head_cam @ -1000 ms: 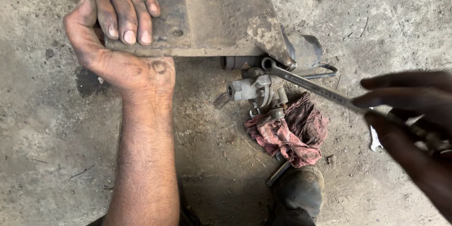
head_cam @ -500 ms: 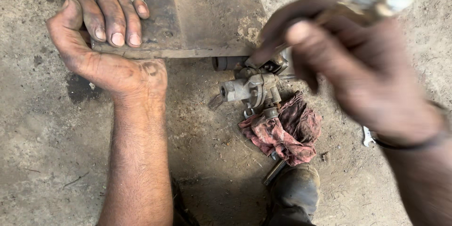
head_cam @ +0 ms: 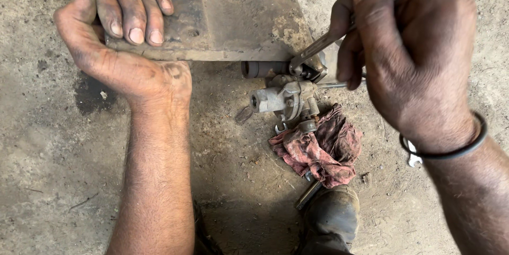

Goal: The person uses a wrench to tighten bolts on a mechanical part, likely a starter motor, while sitting on the floor. They manipulate the part and tools to secure components together.

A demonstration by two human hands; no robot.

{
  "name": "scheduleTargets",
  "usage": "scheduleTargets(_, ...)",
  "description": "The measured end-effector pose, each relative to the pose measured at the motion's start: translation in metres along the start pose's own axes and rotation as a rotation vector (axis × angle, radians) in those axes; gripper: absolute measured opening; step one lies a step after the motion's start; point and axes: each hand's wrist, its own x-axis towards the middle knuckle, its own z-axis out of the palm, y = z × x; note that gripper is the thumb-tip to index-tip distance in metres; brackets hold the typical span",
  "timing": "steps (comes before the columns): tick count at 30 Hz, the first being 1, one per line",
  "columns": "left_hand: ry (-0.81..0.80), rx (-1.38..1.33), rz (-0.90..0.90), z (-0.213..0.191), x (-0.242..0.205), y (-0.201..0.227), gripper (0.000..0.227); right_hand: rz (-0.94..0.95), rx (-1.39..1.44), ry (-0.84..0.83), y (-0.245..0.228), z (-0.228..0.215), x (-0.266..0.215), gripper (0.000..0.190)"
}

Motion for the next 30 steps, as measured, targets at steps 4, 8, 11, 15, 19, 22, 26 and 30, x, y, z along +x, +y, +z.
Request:
scheduleTargets(4, -0.020, 0.036, 0.021, 0.001, 0.006, -0.003, 0.046, -0.006, -0.069, -0.010, 0.007, -0.005, 0.005, 0.019)
scheduleTargets(8, 0.000, 0.027, 0.015, 0.004, 0.008, -0.003, 0.046, -0.032, -0.058, -0.039, 0.018, -0.010, 0.005, 0.027)
scheduleTargets(11, 0.019, 0.011, 0.016, 0.007, 0.011, -0.006, 0.047, 0.050, -0.125, -0.064, 0.019, -0.012, 0.009, 0.038)
scheduleTargets(15, -0.059, 0.037, 0.076, 0.007, 0.023, -0.015, 0.046, 0.035, -0.255, -0.061, 0.025, -0.015, 0.021, 0.044)
scheduleTargets(19, -0.046, 0.031, 0.069, 0.005, 0.030, -0.018, 0.052, -0.040, -0.259, -0.033, 0.039, -0.013, 0.024, 0.037)
scheduleTargets(22, 0.021, 0.031, 0.055, 0.004, 0.027, -0.015, 0.052, -0.093, -0.223, 0.021, 0.046, -0.006, 0.017, 0.033)
scheduleTargets(26, -0.021, 0.087, 0.060, 0.005, 0.023, -0.013, 0.048, -0.155, -0.247, 0.100, 0.040, 0.002, 0.009, 0.030)
scheduleTargets(30, 0.037, 0.074, 0.079, 0.007, 0.032, -0.019, 0.048, -0.189, -0.210, 0.161, 0.022, 0.002, 0.002, 0.008)
